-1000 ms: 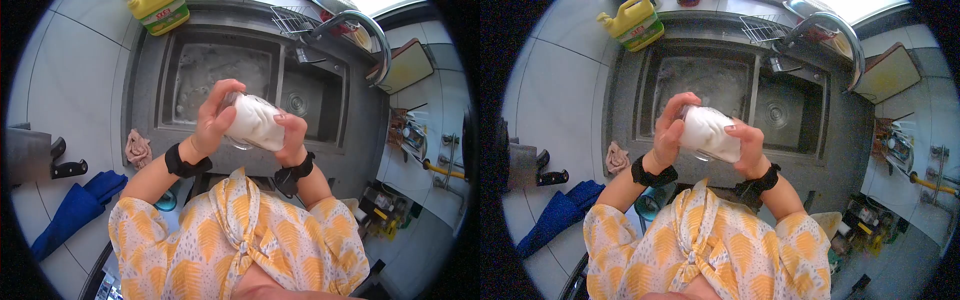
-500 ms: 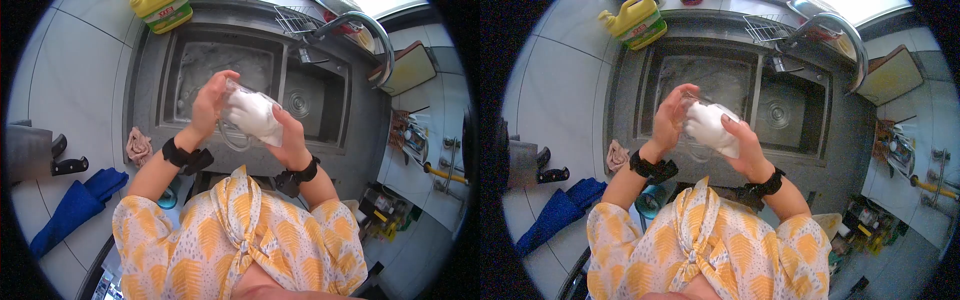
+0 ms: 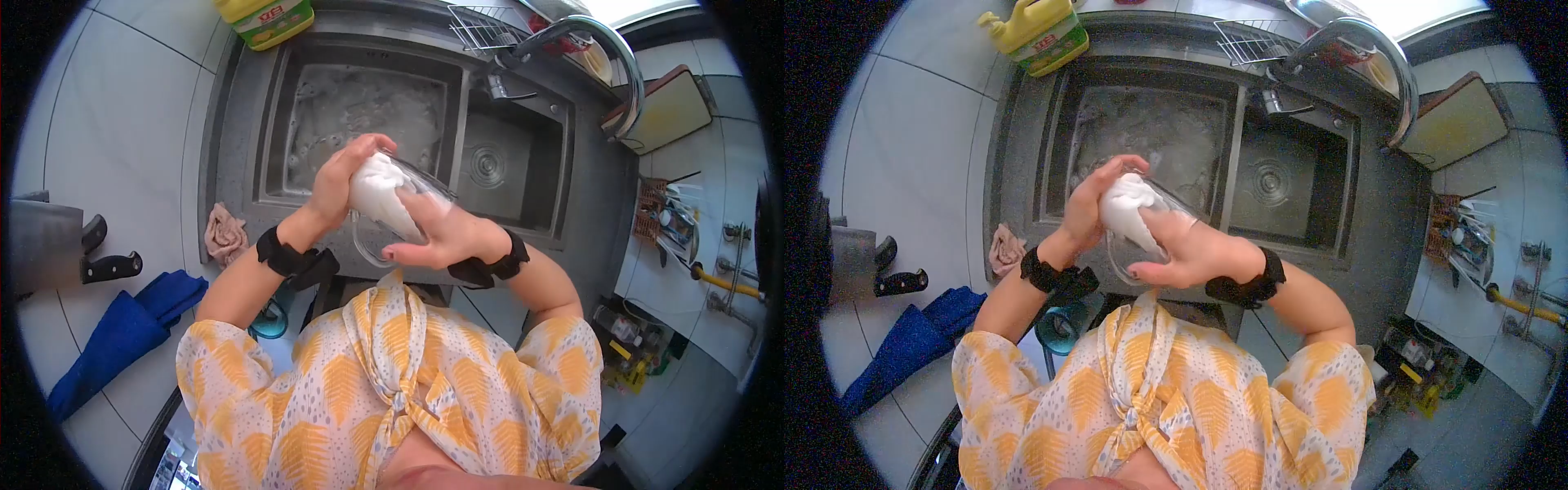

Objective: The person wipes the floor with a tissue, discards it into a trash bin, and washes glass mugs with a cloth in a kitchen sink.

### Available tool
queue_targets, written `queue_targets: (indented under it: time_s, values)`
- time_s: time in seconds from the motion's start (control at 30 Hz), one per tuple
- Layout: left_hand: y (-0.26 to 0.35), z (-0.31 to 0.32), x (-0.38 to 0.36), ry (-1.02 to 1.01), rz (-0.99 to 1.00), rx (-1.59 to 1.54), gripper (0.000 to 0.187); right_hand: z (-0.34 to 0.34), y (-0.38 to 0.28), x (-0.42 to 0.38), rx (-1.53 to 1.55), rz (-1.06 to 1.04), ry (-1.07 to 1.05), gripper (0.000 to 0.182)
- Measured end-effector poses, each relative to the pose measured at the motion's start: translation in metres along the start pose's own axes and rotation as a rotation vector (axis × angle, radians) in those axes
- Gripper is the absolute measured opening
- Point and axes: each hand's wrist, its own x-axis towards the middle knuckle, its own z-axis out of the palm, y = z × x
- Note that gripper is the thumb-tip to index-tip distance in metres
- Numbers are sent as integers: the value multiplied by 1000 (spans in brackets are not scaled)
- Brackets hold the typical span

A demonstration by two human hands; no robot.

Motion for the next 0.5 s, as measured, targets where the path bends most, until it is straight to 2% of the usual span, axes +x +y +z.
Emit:
queue_targets:
  time_s: [0.03,0.17,0.23,0.3,0.37,0.4,0.43,0.47,0.5]
  values:
    - [-2,-1,1,32,-44,-14,38,-3,0,1,-37,53,-67,45]
    - [3,-7,10,57,-175,-136,37,-5,6,4,-162,98,-74,36]
    - [5,-14,14,107,-291,-112,43,5,7,3,6,289,270,26]
    - [7,-19,12,133,-345,-102,46,9,11,3,107,297,341,21]
    - [10,-27,6,34,-451,-76,53,12,26,4,475,263,596,22]
    - [10,-28,1,35,-449,-75,53,9,29,3,573,313,637,19]
    - [8,-27,-8,-50,-301,-35,65,5,29,3,572,311,637,19]
    - [6,-27,-13,-137,-152,6,83,0,28,2,755,362,645,19]
    - [5,-28,-14,-140,-150,11,83,-6,28,1,939,410,650,18]
